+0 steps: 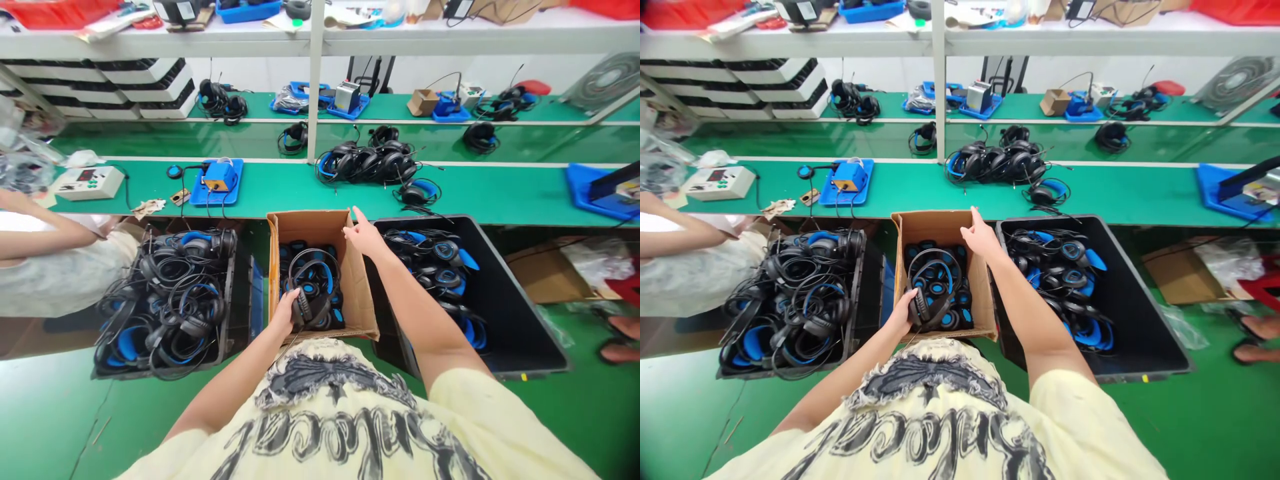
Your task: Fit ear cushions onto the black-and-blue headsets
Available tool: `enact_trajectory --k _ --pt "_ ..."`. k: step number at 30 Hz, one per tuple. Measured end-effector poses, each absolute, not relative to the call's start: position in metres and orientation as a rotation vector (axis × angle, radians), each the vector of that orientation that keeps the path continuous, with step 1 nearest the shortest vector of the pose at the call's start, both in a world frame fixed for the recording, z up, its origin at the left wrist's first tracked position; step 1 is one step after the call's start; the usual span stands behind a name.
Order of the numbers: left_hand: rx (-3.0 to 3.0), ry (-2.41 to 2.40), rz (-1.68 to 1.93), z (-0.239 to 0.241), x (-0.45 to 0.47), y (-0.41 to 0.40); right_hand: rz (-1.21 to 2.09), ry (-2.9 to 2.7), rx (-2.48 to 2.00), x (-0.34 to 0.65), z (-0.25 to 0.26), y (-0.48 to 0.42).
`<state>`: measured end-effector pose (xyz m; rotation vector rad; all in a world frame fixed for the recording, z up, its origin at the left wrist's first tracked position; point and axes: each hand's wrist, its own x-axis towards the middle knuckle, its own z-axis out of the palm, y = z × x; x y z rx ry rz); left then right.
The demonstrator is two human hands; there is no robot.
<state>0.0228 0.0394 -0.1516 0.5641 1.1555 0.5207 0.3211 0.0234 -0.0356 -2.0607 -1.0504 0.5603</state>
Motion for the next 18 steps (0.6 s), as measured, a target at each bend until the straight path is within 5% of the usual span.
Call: enact_trajectory --k 18 --pt "0.505 1.143 0.532 -0.154 0.018 0.043 0.588 -1.029 -2.176 0.364 -0.062 0.074"
